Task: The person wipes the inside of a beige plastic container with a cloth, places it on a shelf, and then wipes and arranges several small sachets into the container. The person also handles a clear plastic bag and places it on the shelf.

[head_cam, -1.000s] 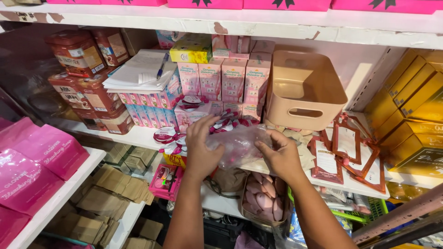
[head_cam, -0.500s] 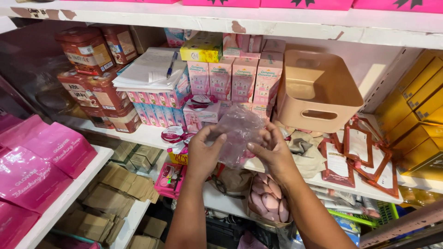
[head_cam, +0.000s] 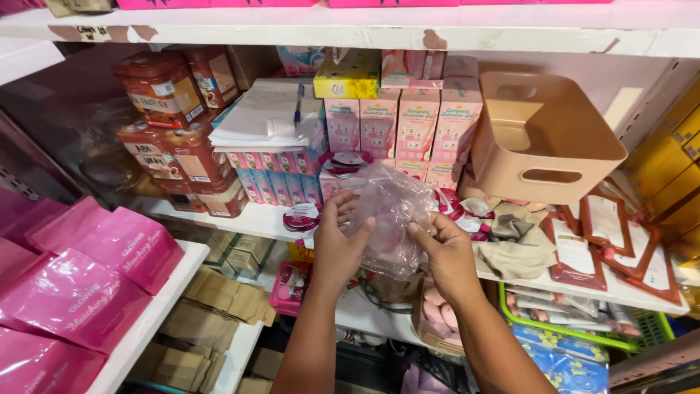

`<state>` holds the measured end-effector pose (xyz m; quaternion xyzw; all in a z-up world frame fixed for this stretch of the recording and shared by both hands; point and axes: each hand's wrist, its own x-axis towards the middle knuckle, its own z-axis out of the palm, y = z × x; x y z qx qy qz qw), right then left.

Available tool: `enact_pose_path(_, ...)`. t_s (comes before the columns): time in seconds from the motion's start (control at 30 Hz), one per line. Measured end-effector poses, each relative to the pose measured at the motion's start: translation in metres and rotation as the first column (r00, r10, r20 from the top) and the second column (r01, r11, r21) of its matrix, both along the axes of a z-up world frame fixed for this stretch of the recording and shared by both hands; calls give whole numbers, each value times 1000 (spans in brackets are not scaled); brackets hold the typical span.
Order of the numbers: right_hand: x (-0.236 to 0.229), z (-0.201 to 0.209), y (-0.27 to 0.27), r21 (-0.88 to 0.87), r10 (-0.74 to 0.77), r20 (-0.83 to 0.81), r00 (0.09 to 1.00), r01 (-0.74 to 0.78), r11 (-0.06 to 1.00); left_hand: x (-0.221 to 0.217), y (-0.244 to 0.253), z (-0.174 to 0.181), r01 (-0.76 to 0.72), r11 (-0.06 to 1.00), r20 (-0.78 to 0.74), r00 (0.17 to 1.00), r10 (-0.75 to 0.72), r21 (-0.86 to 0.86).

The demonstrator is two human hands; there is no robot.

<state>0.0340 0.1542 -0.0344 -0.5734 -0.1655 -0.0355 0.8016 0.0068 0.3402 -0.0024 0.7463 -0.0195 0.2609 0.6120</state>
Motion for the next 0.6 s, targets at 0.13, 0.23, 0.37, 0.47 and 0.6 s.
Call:
enact_pose_path(0.13, -11, 8, 13, 56, -13, -49, 999, 15, 998, 5, 14, -13, -5, 1000, 104, 995, 3, 14)
enact_pose_path(0.23, -12, 14, 15, 61, -6, -83, 997, 11, 998, -2, 13, -8, -46, 998, 86, 995, 42, 46)
enact_pose_path(0.37, -7, 19, 8, 20, 27, -87, 996, -25, 999, -2, 1, -12, -133, 990, 18, 991, 132, 56)
enact_pose_path(0.47, -6, 27, 4, -32, 53, -97, 994, -57, 998, -2, -12, -16, -166, 986, 47, 985, 168, -34)
enact_pose_path(0.6, 0, 27, 0, -238, 48, -36, 998, -55, 970, -3, -24, -21, -185, 970, 39, 980, 193, -160)
